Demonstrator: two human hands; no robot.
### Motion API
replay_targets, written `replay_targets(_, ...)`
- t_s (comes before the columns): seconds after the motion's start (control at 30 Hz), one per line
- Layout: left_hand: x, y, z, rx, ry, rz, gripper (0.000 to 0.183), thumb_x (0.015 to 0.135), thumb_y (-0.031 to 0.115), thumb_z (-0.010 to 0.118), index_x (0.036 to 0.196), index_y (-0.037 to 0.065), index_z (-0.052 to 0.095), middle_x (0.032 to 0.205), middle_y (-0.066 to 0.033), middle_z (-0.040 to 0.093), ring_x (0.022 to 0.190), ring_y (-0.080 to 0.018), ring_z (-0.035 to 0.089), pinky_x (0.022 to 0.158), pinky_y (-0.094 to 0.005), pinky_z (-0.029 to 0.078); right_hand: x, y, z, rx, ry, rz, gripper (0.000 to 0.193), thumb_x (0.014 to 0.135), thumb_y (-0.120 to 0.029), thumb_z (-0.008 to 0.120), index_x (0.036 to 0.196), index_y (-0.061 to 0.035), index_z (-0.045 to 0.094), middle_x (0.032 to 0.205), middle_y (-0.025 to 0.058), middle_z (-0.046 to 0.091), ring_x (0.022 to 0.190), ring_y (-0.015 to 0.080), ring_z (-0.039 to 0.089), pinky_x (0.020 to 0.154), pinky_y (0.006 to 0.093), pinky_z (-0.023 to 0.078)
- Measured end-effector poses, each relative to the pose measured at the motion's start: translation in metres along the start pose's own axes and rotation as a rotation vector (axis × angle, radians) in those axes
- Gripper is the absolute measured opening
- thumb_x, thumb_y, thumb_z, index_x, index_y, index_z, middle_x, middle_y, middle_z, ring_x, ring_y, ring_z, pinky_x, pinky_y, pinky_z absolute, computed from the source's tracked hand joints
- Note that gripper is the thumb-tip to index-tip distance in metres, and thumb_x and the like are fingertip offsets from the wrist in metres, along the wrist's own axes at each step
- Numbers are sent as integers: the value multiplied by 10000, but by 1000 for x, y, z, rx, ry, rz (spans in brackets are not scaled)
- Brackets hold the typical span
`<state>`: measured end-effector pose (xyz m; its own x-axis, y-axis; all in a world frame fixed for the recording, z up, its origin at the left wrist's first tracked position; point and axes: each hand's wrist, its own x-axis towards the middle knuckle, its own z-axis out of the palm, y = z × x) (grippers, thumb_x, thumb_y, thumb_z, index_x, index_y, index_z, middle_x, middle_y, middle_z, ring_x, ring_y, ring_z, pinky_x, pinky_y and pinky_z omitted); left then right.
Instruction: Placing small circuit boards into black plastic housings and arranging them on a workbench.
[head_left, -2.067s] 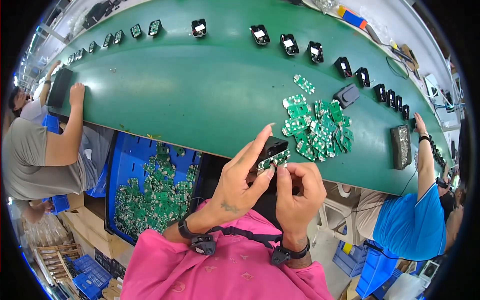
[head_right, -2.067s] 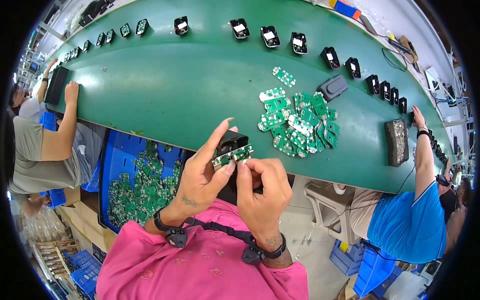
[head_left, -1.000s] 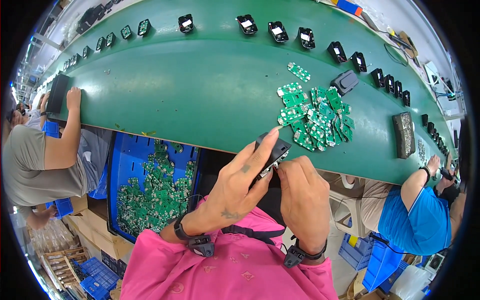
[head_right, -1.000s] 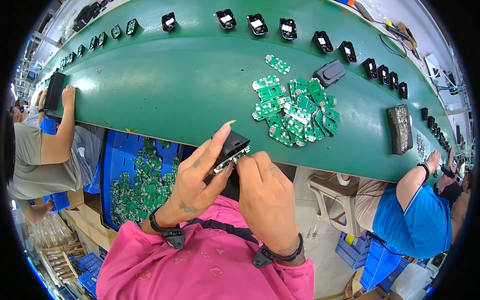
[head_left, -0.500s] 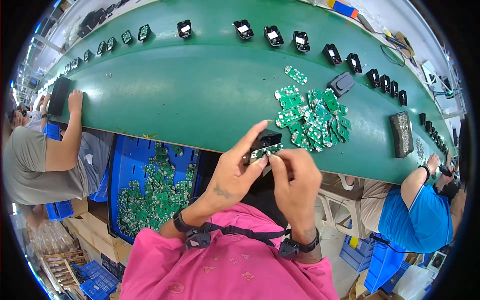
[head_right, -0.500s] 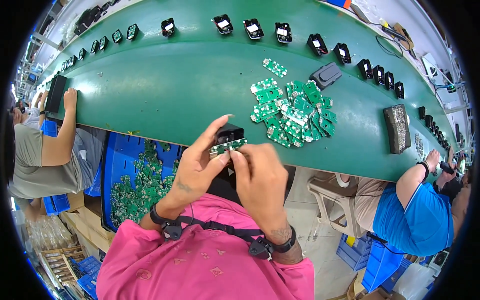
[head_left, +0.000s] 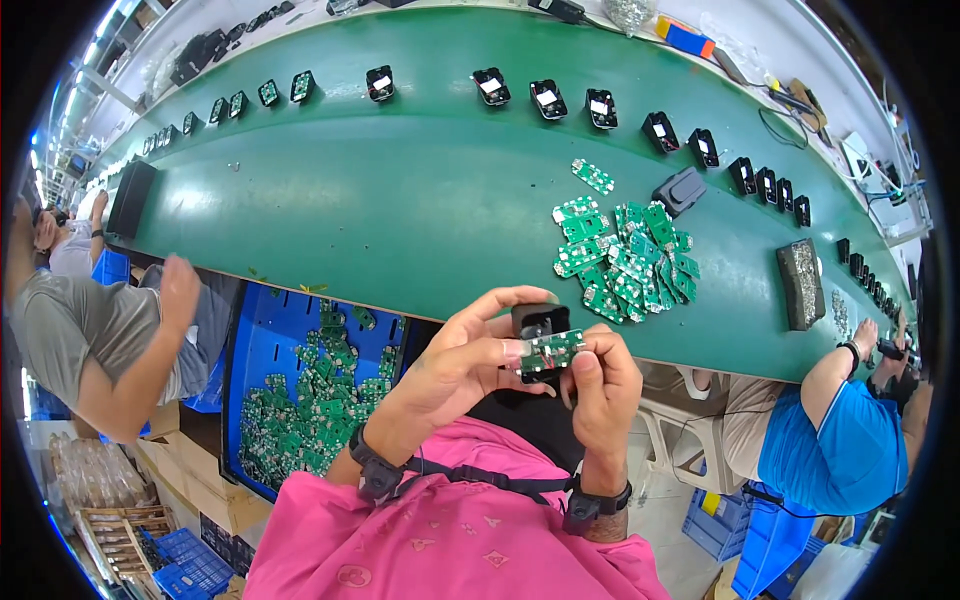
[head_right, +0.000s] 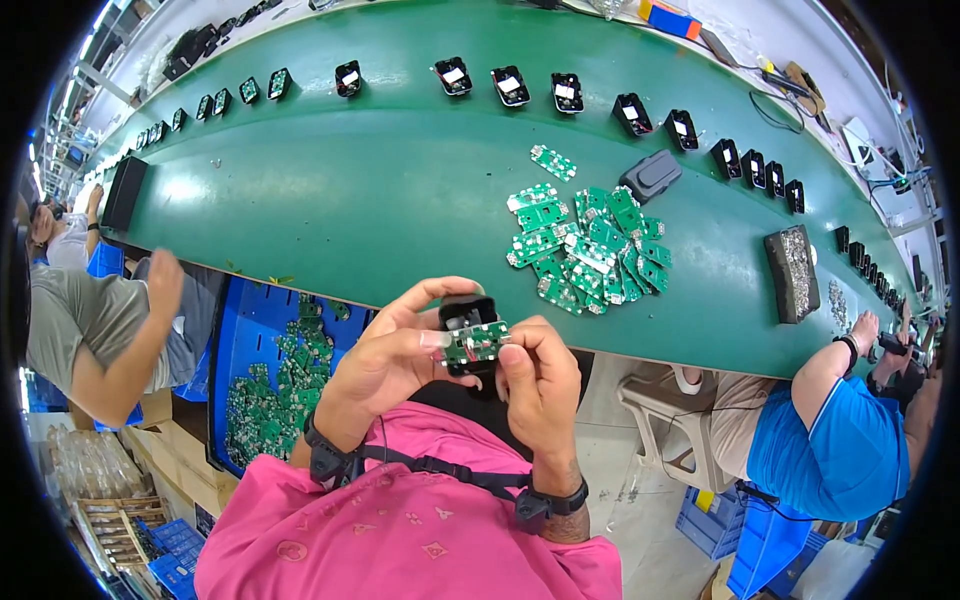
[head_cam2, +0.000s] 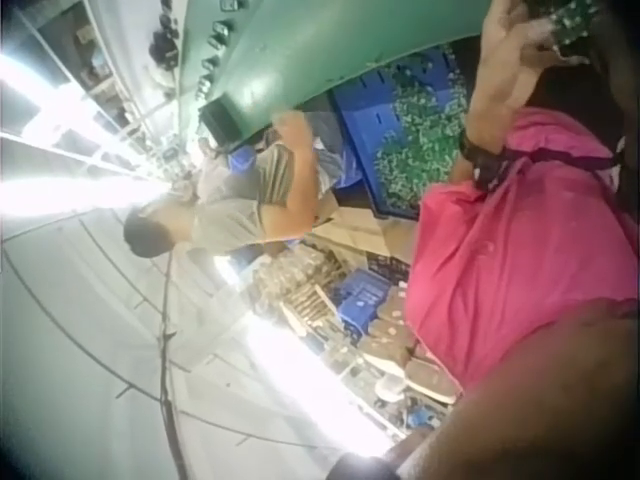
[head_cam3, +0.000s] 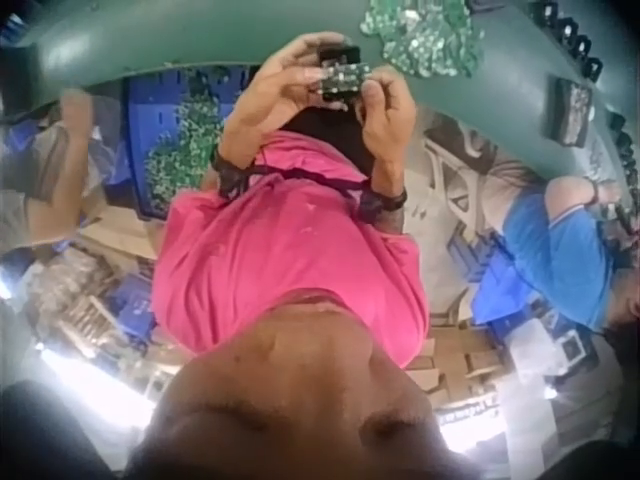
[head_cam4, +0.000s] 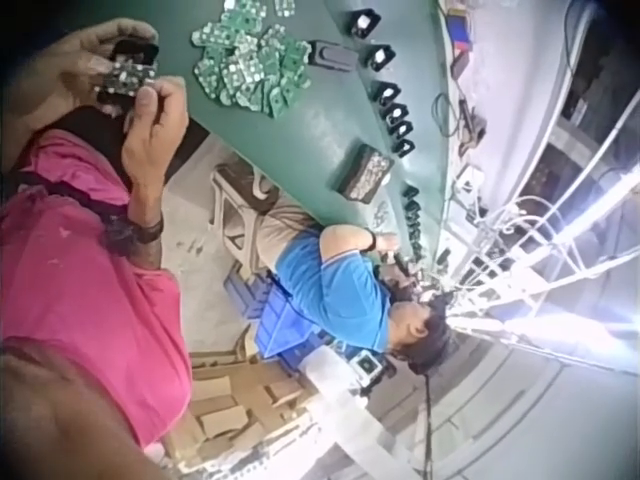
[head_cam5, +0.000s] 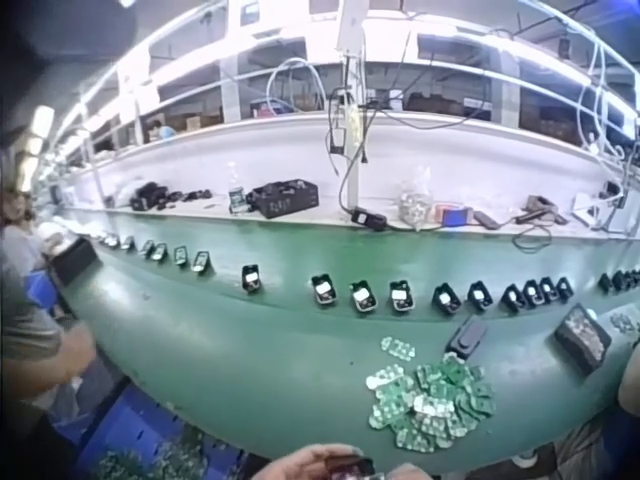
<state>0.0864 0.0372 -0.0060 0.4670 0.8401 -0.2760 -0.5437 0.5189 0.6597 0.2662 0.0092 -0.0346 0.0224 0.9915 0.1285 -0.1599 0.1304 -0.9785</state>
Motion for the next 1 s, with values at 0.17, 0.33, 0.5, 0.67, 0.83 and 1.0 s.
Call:
replay_targets(0.17, 1, -3, 0, -120, -87, -98, 542, 919, 118, 616, 1419, 30, 427, 1321, -170, 563, 1093, -248, 659, 840, -445, 623, 3, 1, -21, 126, -112, 49, 229, 1033, -214, 586, 928, -12, 565, 824, 2, 510, 559, 32, 448, 458, 188, 322)
replay_targets(0.33, 1, -12, 14, 27, 22, 19, 511, 942, 76, 577, 1425, 30, 416, 1316, -180, 576, 1123, -239, 646, 894, -413, 601, -2, -1, -9, 69, 22, 92, 258, 1036, -219, 582, 887, -8, 568, 796, -7, 518, 555, 27, 434, 449, 189, 304)
replay_targets(0.5, 5, -25, 14, 215, 162, 285, 537, 944, 8, 545, 1455, 30, 380, 1341, -183, 574, 1156, -217, 626, 949, -330, 554, -11, 2, 11, 45, 147, 59, 226, 1027, -181, 585, 890, -2, 583, 777, -20, 526, 548, 15, 416, 443, 187, 285)
replay_targets(0.67, -1, -15, 19, 338, 176, 285, 541, 952, 0, 543, 1466, 44, 380, 1343, -186, 575, 1160, -220, 626, 896, -343, 576, -13, -1, 12, 143, 159, 98, 204, 1016, -163, 600, 881, -11, 581, 797, -23, 538, 565, 10, 428, 453, 179, 279)
replay_targets(0.83, -1, -11, 14, 76, 64, 109, 570, 948, 17, 581, 1482, 36, 383, 1360, -184, 570, 1179, -226, 620, 924, -374, 573, -6, -10, -6, 233, 126, 202, 220, 1000, -157, 623, 817, -49, 570, 744, -23, 567, 510, 6, 409, 429, 178, 262)
replay_targets(1.0, 1, -20, 8, 404, -66, 245, 667, 867, -70, 649, 1483, 25, 413, 1361, -156, 553, 1215, -200, 591, 1002, -371, 533, 0, -26, -3, 163, 194, 269, 259, 959, -156, 686, 744, -43, 596, 580, -24, 537, 440, 17, 423, 390, 190, 264)
